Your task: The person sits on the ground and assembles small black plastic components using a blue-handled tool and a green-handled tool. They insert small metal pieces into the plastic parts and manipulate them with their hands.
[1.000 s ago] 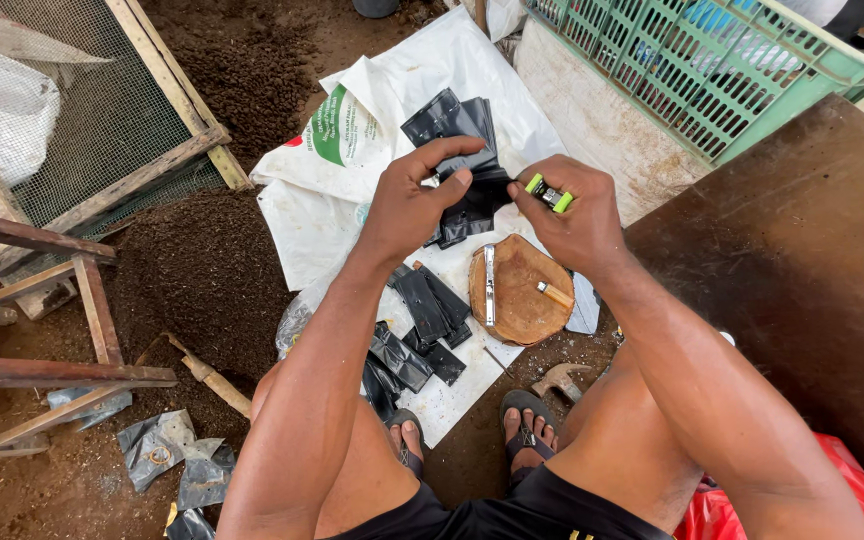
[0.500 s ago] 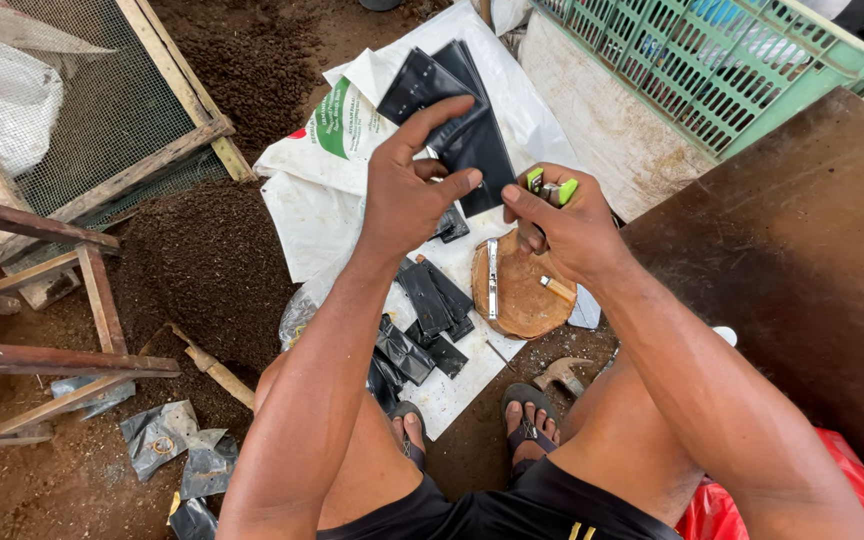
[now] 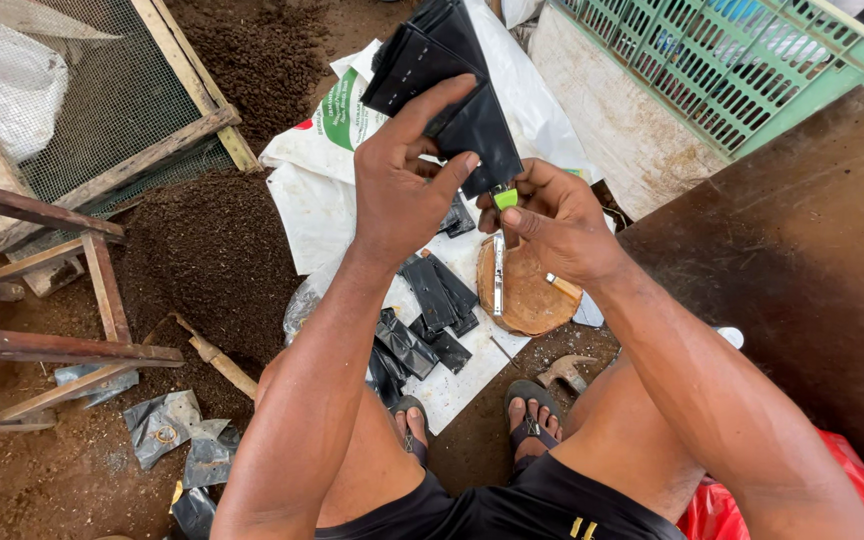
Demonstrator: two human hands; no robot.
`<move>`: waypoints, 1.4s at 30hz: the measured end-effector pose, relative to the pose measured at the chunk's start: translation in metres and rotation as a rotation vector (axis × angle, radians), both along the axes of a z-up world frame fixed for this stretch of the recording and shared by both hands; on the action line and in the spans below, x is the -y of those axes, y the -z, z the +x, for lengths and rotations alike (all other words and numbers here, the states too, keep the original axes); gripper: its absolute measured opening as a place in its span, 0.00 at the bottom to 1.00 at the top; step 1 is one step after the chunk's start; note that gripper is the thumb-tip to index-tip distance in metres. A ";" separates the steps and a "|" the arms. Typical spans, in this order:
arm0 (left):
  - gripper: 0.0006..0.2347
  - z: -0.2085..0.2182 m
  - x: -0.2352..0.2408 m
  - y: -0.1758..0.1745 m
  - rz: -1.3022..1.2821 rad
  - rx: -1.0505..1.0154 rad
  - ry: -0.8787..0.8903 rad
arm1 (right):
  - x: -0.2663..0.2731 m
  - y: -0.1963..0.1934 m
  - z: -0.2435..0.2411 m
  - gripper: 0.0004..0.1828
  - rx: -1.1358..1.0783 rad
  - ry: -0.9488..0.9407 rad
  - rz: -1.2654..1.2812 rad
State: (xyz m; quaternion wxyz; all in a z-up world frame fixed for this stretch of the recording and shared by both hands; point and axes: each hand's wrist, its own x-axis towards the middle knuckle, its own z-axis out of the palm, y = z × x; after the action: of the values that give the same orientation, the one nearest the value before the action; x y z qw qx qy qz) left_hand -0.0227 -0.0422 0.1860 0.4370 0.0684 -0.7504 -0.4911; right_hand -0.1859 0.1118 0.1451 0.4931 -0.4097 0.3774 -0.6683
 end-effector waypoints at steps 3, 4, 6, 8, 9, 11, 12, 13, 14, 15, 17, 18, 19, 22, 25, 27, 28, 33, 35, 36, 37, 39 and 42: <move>0.26 0.001 -0.002 0.000 -0.004 0.009 0.018 | 0.001 -0.001 -0.002 0.25 -0.037 0.040 0.001; 0.25 0.001 -0.002 0.000 -0.010 -0.007 0.037 | 0.000 -0.002 -0.002 0.26 -0.030 0.039 -0.004; 0.25 0.001 -0.003 -0.002 -0.023 -0.037 0.073 | 0.001 -0.003 -0.001 0.27 -0.024 0.036 -0.016; 0.25 0.001 -0.005 -0.003 -0.020 -0.025 0.066 | 0.000 -0.004 -0.001 0.26 -0.025 0.033 -0.026; 0.25 0.000 -0.006 -0.003 -0.018 -0.019 0.063 | 0.000 -0.004 -0.001 0.25 -0.023 0.038 -0.030; 0.25 0.001 -0.008 -0.005 0.000 -0.017 0.063 | 0.000 -0.003 -0.001 0.24 -0.019 0.048 -0.038; 0.25 0.001 -0.008 -0.005 0.009 -0.015 0.062 | 0.000 -0.003 0.000 0.24 -0.025 0.053 -0.036; 0.25 0.001 -0.009 -0.006 0.003 -0.015 0.057 | 0.000 -0.003 -0.001 0.24 -0.031 0.057 -0.035; 0.25 0.001 -0.009 -0.006 -0.003 -0.014 0.053 | 0.000 -0.003 -0.001 0.24 -0.038 0.062 -0.034; 0.25 0.001 -0.009 -0.006 -0.009 -0.012 0.049 | 0.000 -0.002 -0.001 0.24 -0.046 0.070 -0.021; 0.25 0.000 -0.010 -0.006 0.012 -0.010 0.059 | 0.000 -0.001 -0.002 0.24 -0.065 0.088 0.005; 0.25 0.000 -0.010 -0.005 0.022 -0.010 0.066 | 0.000 0.000 -0.003 0.24 -0.079 0.100 0.010; 0.25 -0.001 -0.010 -0.005 0.016 -0.014 0.064 | 0.000 0.000 -0.004 0.24 -0.093 0.111 0.016; 0.25 -0.001 -0.009 -0.003 0.011 -0.018 0.061 | 0.000 0.001 -0.005 0.23 -0.115 0.122 0.025; 0.25 -0.002 -0.009 -0.002 0.024 -0.013 0.060 | 0.000 0.000 -0.006 0.21 -0.123 0.119 0.020; 0.26 -0.002 -0.009 -0.002 0.014 -0.014 0.051 | 0.000 0.001 -0.006 0.20 -0.125 0.118 0.016; 0.26 -0.002 -0.010 -0.002 0.016 -0.011 0.050 | 0.000 0.001 -0.006 0.20 -0.125 0.119 0.017; 0.26 -0.003 -0.012 -0.001 0.033 0.043 0.028 | 0.002 0.005 -0.006 0.17 -0.078 0.131 0.004; 0.26 -0.003 -0.012 -0.002 0.055 0.004 0.067 | 0.002 0.005 -0.006 0.16 -0.063 0.163 0.037; 0.26 -0.003 -0.012 -0.002 0.066 -0.016 0.086 | 0.002 0.005 -0.008 0.16 -0.053 0.132 0.015; 0.26 -0.003 -0.011 -0.002 0.075 -0.006 0.084 | 0.003 0.004 -0.010 0.17 -0.042 0.098 -0.006; 0.26 -0.003 -0.010 -0.002 0.093 0.013 0.082 | 0.002 0.002 -0.012 0.19 -0.054 0.082 -0.017; 0.26 -0.002 -0.007 -0.001 0.060 0.015 0.052 | -0.001 -0.002 -0.014 0.22 -0.100 0.116 -0.003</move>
State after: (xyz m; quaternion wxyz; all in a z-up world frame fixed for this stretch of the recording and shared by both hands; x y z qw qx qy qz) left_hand -0.0242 -0.0352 0.1871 0.4160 0.0655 -0.7402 -0.5242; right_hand -0.2003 0.1130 0.1469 0.4334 -0.4206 0.4238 -0.6750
